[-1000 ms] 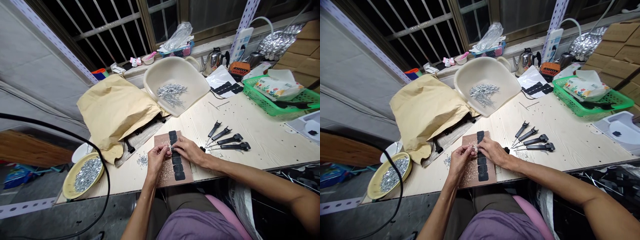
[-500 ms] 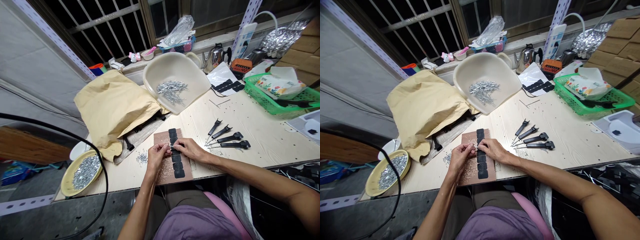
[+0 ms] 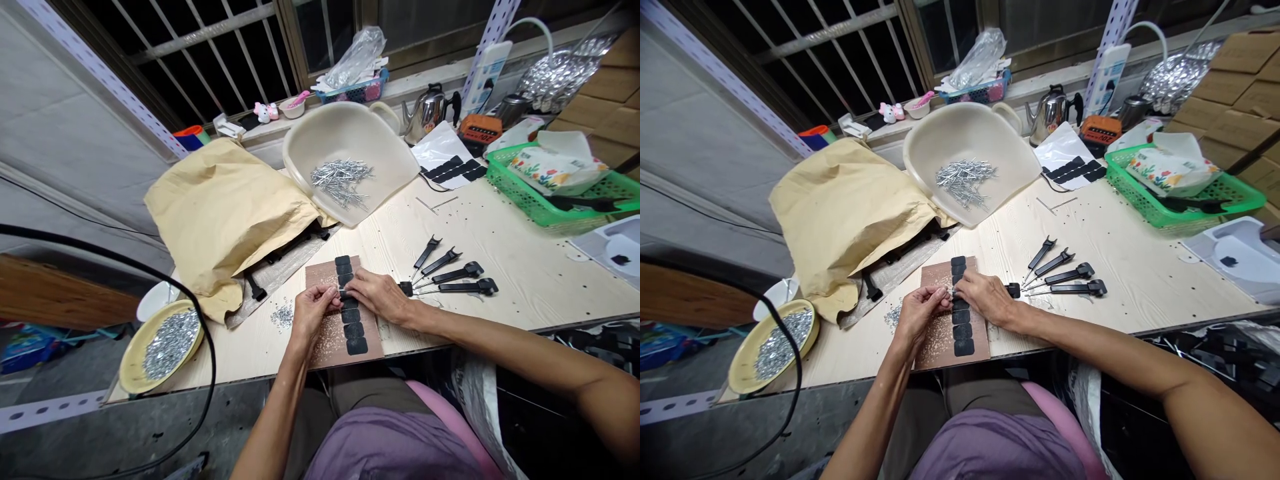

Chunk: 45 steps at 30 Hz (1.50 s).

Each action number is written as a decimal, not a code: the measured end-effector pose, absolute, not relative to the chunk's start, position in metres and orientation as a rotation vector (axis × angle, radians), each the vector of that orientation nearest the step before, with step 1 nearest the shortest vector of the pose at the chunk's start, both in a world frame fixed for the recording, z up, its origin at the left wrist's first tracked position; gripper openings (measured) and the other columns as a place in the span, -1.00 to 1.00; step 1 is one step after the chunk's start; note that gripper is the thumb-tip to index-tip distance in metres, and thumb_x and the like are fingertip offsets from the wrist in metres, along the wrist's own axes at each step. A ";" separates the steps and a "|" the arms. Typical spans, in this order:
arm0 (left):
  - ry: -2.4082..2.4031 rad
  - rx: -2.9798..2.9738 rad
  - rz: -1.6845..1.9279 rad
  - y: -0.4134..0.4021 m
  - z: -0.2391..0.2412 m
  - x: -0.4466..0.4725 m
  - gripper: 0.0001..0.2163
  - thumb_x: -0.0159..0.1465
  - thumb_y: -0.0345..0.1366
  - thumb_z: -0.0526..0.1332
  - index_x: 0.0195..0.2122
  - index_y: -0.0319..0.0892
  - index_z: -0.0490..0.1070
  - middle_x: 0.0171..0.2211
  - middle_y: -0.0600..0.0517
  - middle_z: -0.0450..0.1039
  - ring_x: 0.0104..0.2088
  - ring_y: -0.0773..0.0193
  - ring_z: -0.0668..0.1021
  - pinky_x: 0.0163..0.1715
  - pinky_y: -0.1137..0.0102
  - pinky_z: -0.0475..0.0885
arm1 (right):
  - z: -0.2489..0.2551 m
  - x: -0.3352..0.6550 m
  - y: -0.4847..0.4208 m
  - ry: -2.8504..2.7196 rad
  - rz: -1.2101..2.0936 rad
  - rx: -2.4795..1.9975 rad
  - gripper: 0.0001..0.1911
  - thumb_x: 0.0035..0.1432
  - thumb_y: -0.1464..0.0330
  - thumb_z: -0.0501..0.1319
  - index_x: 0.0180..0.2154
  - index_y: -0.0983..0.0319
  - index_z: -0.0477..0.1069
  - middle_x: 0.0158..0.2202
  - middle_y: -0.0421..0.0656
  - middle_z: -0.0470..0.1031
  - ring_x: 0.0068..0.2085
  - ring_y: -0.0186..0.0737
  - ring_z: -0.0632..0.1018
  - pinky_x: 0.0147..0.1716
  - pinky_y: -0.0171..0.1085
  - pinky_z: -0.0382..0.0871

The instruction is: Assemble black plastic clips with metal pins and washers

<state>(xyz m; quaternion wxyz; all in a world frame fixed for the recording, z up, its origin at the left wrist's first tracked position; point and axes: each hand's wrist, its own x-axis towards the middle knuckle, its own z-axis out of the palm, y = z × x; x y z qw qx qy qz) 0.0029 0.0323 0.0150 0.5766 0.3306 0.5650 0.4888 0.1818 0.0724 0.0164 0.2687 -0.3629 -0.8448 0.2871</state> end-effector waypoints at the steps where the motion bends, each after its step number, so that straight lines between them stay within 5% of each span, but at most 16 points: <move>1: 1.331 0.779 1.139 0.032 0.015 0.003 -0.72 -0.05 -0.18 0.39 -0.42 -0.29 0.46 -0.57 0.05 0.46 -0.55 0.39 0.50 -0.42 0.44 0.47 | 0.016 0.182 0.072 -2.280 0.803 -0.976 -0.80 0.25 0.33 0.07 -0.25 0.24 0.44 -0.28 -0.13 0.44 -0.30 -0.30 0.44 -0.34 -0.33 0.27; 7: 1.344 0.831 1.144 0.033 0.018 0.007 -0.70 -0.02 -0.16 0.37 -0.37 -0.29 0.49 -0.49 0.03 0.48 -0.53 0.41 0.49 -0.42 0.45 0.45 | 0.019 0.184 0.074 -2.163 0.958 -0.957 -0.84 0.24 0.34 0.09 -0.27 0.24 0.42 -0.31 -0.17 0.49 -0.29 -0.29 0.47 -0.28 -0.30 0.29; 12: 1.486 0.970 1.159 0.030 0.018 0.003 -0.49 0.12 -0.10 0.25 0.09 -0.16 0.32 -0.60 0.17 0.34 -0.64 0.42 0.38 -0.58 0.47 0.38 | 0.013 0.196 0.094 -2.248 0.669 -1.043 -0.81 0.26 0.31 0.07 -0.27 0.23 0.41 -0.30 -0.13 0.42 -0.31 -0.28 0.43 -0.36 -0.31 0.28; 16: 1.716 1.275 1.158 0.022 0.010 0.000 -0.63 0.17 -0.13 0.21 -0.02 -0.13 0.44 -0.27 -0.02 0.52 -0.31 0.25 0.53 -0.25 0.37 0.42 | -0.001 0.199 0.111 -2.374 0.454 -1.098 -0.76 0.28 0.30 0.04 -0.31 0.25 0.41 -0.32 -0.11 0.38 -0.33 -0.27 0.39 -0.47 -0.33 0.22; 19: 1.804 1.409 1.192 0.017 0.002 0.000 -0.68 0.23 -0.15 0.14 -0.03 -0.12 0.44 -0.07 -0.07 0.48 -0.10 0.18 0.49 -0.04 0.30 0.32 | -0.009 0.199 0.104 -2.466 0.382 -0.955 -0.73 0.31 0.35 -0.02 -0.32 0.25 0.41 -0.34 -0.12 0.38 -0.30 -0.26 0.37 -0.46 -0.33 0.23; 23: 1.877 1.395 1.173 0.014 -0.001 0.001 -0.64 0.27 -0.13 0.06 0.03 -0.12 0.40 -0.27 -0.03 0.52 -0.28 0.22 0.51 -0.13 0.31 0.36 | -0.008 0.199 0.092 -2.658 0.413 -0.544 -0.70 0.32 0.40 -0.07 -0.33 0.24 0.40 -0.36 -0.15 0.39 -0.31 -0.28 0.34 -0.50 -0.36 0.20; 26: 1.887 1.398 1.182 0.013 0.000 0.001 -0.65 0.28 -0.14 0.05 0.02 -0.13 0.41 -0.35 -0.01 0.50 -0.31 0.24 0.50 -0.16 0.34 0.36 | -0.003 0.197 0.104 -2.571 0.453 -0.648 -0.72 0.31 0.36 -0.03 -0.34 0.26 0.40 -0.34 -0.14 0.39 -0.31 -0.28 0.34 -0.50 -0.36 0.21; 45: 1.893 1.364 1.203 0.014 -0.002 -0.003 -0.67 0.27 -0.17 0.07 0.00 -0.12 0.43 -0.24 -0.04 0.52 -0.30 0.23 0.51 -0.16 0.33 0.36 | 0.007 0.189 0.116 -2.662 0.565 -0.472 -0.71 0.32 0.38 -0.05 -0.37 0.25 0.38 -0.39 -0.17 0.38 -0.35 -0.33 0.33 -0.55 -0.38 0.23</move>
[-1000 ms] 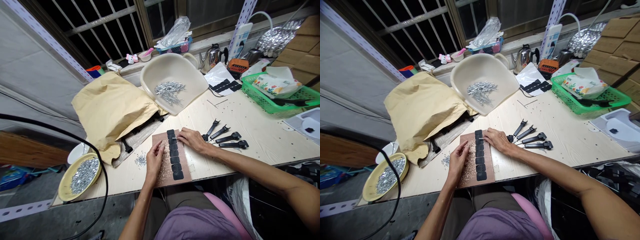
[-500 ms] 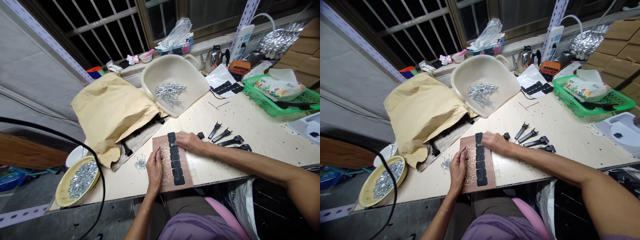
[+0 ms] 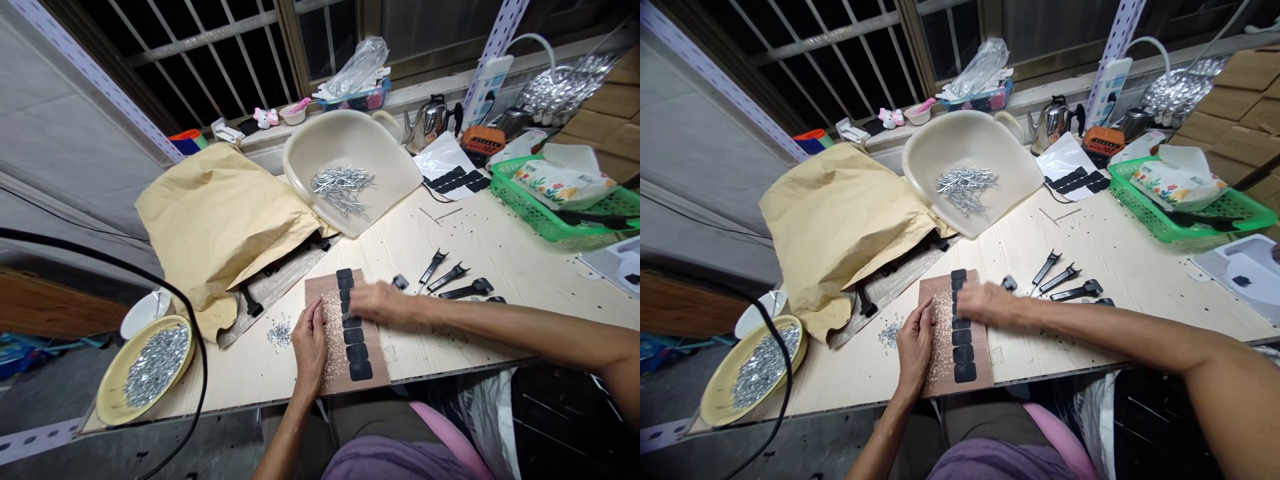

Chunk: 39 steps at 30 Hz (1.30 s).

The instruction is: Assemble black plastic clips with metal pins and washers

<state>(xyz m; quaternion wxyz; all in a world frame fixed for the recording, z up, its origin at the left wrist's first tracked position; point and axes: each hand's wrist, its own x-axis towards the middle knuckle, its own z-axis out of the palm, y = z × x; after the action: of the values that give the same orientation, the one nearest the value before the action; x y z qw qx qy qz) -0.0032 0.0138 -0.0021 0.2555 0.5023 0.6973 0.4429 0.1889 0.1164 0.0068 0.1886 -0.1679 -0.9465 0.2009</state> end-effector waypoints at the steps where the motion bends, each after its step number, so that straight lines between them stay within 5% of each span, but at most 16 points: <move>1: 1.888 1.361 1.206 0.014 -0.002 -0.003 -0.67 0.27 -0.17 0.08 -0.01 -0.11 0.43 -0.26 -0.04 0.52 -0.31 0.23 0.51 -0.16 0.34 0.36 | 0.007 0.188 0.121 -2.617 0.548 -0.560 -0.71 0.32 0.38 -0.05 -0.35 0.26 0.38 -0.36 -0.15 0.38 -0.35 -0.32 0.34 -0.51 -0.36 0.26; 14: 1.866 1.357 1.232 0.015 -0.004 -0.002 -0.68 0.27 -0.16 0.07 -0.02 -0.11 0.44 -0.29 -0.02 0.53 -0.34 0.25 0.51 -0.19 0.35 0.37 | 0.004 0.187 0.102 -2.700 0.521 -0.500 -0.73 0.30 0.32 -0.02 -0.33 0.23 0.41 -0.35 -0.16 0.40 -0.29 -0.30 0.36 -0.38 -0.33 0.26; 25: 1.883 1.441 1.185 0.018 -0.006 -0.006 -0.64 0.26 -0.11 0.06 0.00 -0.13 0.43 -0.35 0.00 0.51 -0.33 0.21 0.53 -0.19 0.32 0.38 | 0.041 0.299 0.136 -2.692 0.270 -1.130 -0.77 0.26 0.30 0.04 -0.15 0.22 0.38 -0.20 -0.11 0.44 -0.23 -0.25 0.44 -0.35 -0.32 0.23; 30: 1.911 1.452 1.156 0.019 -0.005 -0.007 -0.60 0.24 -0.06 0.06 -0.01 -0.15 0.43 -0.34 0.00 0.53 -0.31 0.18 0.54 -0.19 0.30 0.39 | 0.045 0.321 0.113 -3.074 0.137 -1.149 -0.32 0.00 0.25 0.22 0.16 0.20 0.11 0.12 -0.01 0.26 -0.16 -0.10 0.43 -0.39 -0.27 0.21; 32: 1.924 1.448 1.152 0.020 -0.006 -0.007 -0.59 0.23 -0.05 0.06 -0.02 -0.15 0.44 -0.31 -0.01 0.53 -0.30 0.18 0.54 -0.18 0.29 0.39 | 0.040 0.319 0.103 -3.175 0.024 -1.172 -0.38 -0.02 0.29 0.23 0.10 0.23 0.16 0.10 0.00 0.27 -0.21 -0.11 0.42 -0.45 -0.28 0.17; 35: 1.932 1.452 1.150 0.020 -0.008 -0.007 -0.59 0.22 -0.04 0.06 -0.02 -0.14 0.44 -0.32 0.00 0.54 -0.31 0.18 0.55 -0.16 0.28 0.40 | 0.029 0.313 0.094 -3.196 -0.211 -1.139 -0.81 0.16 0.45 0.05 -0.16 0.28 0.30 -0.13 -0.04 0.38 -0.30 -0.21 0.37 -0.51 -0.30 0.06; 39: 1.923 1.456 1.153 0.020 -0.008 -0.008 -0.59 0.22 -0.04 0.07 -0.02 -0.13 0.44 -0.26 -0.01 0.54 -0.29 0.20 0.55 -0.15 0.29 0.40 | 0.020 0.308 0.094 -3.184 -0.348 -0.991 -0.81 0.23 0.55 -0.07 -0.32 0.28 0.27 -0.27 -0.13 0.35 -0.42 -0.34 0.27 -0.54 -0.31 -0.05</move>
<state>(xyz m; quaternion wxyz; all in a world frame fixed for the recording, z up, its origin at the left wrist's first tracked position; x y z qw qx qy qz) -0.0077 0.0205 -0.0081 0.2317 0.5298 0.6997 0.4196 0.3076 0.0944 0.0196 -0.1054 -0.2940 -0.9444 -0.1031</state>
